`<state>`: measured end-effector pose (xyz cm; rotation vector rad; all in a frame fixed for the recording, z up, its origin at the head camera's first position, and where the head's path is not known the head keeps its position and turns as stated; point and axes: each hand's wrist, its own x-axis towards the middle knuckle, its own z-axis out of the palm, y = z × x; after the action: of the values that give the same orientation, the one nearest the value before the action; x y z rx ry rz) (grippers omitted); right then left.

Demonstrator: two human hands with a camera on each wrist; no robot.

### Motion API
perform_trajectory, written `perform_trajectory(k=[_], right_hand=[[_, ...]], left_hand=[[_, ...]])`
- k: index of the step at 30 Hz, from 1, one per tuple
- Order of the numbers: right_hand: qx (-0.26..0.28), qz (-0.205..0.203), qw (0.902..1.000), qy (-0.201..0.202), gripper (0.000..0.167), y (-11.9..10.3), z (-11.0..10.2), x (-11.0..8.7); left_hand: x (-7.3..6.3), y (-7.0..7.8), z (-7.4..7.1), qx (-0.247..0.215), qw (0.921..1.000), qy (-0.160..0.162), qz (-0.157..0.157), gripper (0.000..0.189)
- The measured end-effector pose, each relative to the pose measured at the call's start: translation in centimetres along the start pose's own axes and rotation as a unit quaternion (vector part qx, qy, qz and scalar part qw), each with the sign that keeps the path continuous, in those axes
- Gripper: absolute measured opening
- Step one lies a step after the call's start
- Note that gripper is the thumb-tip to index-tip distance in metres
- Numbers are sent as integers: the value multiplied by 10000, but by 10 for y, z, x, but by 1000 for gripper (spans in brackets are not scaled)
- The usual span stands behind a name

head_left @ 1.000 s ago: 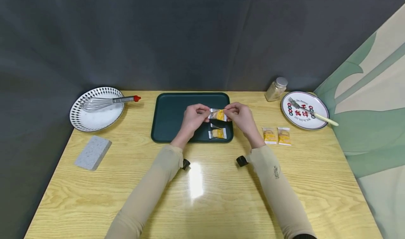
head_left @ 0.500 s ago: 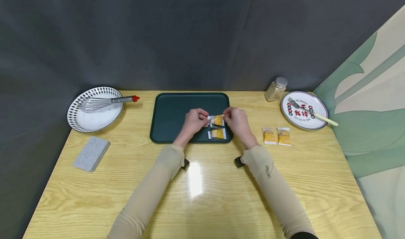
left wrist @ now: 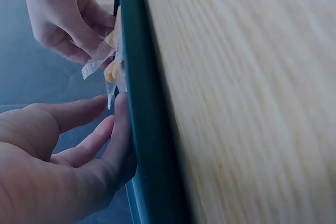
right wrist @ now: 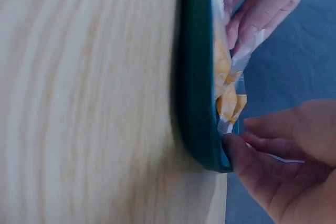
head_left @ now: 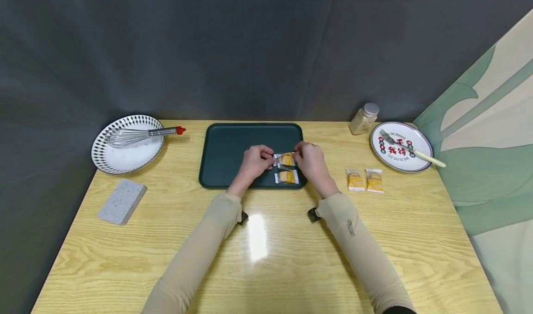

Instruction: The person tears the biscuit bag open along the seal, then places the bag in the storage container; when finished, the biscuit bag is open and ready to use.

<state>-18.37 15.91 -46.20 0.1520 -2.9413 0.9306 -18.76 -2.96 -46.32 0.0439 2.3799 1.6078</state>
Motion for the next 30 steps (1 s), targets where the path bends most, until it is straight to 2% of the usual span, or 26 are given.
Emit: perform_trajectory(k=[4,9,13,16,18,20,25,27,30], right_hand=[[495,-164,9979,391,15,2,-8,-11],[917,-110,9922,842,17,6,-28,-32],[962,38,9901,1020,19,15,-45,-51],[909,187,9892,1136,20,24,-58,-66],[837,335,9885,1218,22,31,-66,-75],[763,480,9874,1302,23,39,-72,-83],[553,777,9844,1480,26,60,-83,-98],[485,880,9833,1516,26,68,-84,-104],[416,1061,9822,1490,29,76,-85,-109]], left_hand=[[-9,1,-6,255,9989,221,332,21],[-27,12,-6,534,9894,771,1108,20],[-44,24,9,295,9827,823,1632,19],[-54,30,27,159,9813,595,1823,19],[-60,31,41,92,9827,294,1825,19],[-65,31,55,-28,9845,-146,1746,22],[-68,29,89,-606,9821,-1216,1304,32],[-69,29,103,-851,9808,-1425,1021,38],[-70,31,124,-1252,9784,-1568,501,46]])
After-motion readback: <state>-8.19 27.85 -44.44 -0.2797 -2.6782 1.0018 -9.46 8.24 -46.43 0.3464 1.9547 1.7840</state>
